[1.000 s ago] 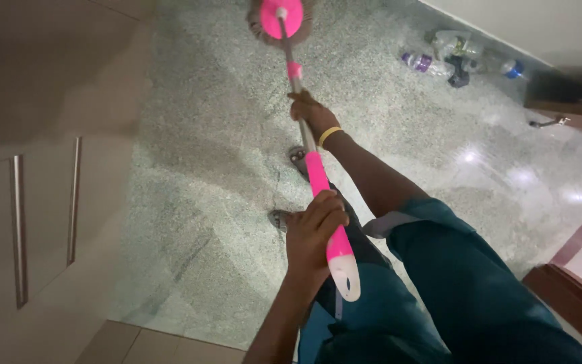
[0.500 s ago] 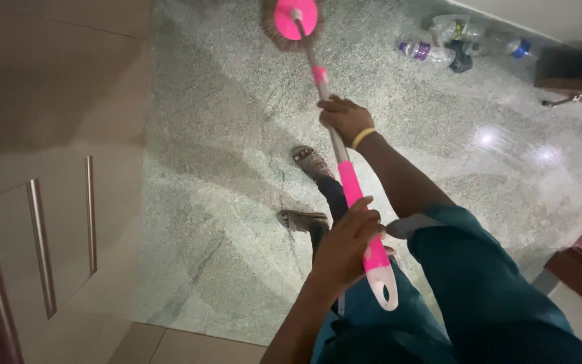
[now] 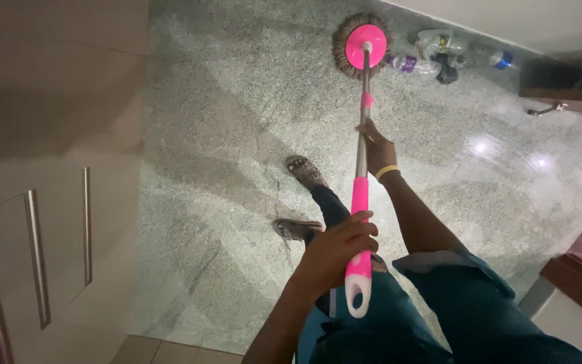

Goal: Mopping the floor using a spin mop.

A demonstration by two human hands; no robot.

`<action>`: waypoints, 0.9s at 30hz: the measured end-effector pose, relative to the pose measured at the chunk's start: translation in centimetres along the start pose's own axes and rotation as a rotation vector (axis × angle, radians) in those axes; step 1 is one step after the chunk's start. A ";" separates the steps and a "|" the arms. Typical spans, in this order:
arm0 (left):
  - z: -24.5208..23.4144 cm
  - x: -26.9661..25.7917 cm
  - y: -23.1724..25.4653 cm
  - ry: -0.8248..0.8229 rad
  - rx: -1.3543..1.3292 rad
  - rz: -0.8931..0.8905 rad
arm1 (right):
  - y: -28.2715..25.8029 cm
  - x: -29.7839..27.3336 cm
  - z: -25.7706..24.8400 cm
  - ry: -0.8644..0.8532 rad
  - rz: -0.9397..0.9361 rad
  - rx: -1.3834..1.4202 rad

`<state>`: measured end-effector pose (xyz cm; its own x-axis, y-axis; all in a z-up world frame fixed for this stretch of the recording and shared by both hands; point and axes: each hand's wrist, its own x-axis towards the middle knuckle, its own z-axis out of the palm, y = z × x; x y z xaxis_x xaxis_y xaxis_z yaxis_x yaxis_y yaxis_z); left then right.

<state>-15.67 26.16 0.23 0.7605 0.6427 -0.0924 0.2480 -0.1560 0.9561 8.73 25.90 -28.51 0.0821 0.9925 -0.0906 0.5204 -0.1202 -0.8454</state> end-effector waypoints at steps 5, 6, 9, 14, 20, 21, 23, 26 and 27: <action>1.3 -1.5 -1.2 0.043 0.010 -0.006 | 2.1 0.4 -1.1 0.034 0.067 -0.010; 1.9 -2.0 -1.5 0.052 0.026 0.005 | 1.8 0.6 -1.6 -0.091 -0.394 -0.648; 1.5 -1.9 -1.5 0.073 -0.006 0.011 | 4.5 1.4 1.2 -0.327 0.231 -0.157; 1.7 -1.7 -1.7 0.074 0.044 0.028 | -1.7 4.1 2.6 0.243 0.992 0.775; 2.2 -1.8 -1.8 0.096 0.054 0.053 | 0.5 3.4 2.8 0.110 0.897 0.361; 2.4 -1.9 -1.9 0.112 0.041 0.062 | 0.8 3.2 2.8 0.050 0.855 0.246; 2.7 -1.8 -2.3 0.112 0.026 0.073 | -0.5 4.0 2.0 0.076 0.936 0.404; 3.0 -1.7 -2.4 0.107 0.016 0.085 | -1.6 4.8 1.8 0.065 1.045 0.511; 3.0 -1.7 -2.3 0.101 0.018 0.087 | -1.8 5.0 1.9 0.029 1.076 0.456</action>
<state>-15.74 23.13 -2.69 0.7156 0.6983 0.0197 0.1953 -0.2271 0.9541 6.58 31.10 -28.42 0.3173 0.3821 -0.8680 -0.1824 -0.8736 -0.4512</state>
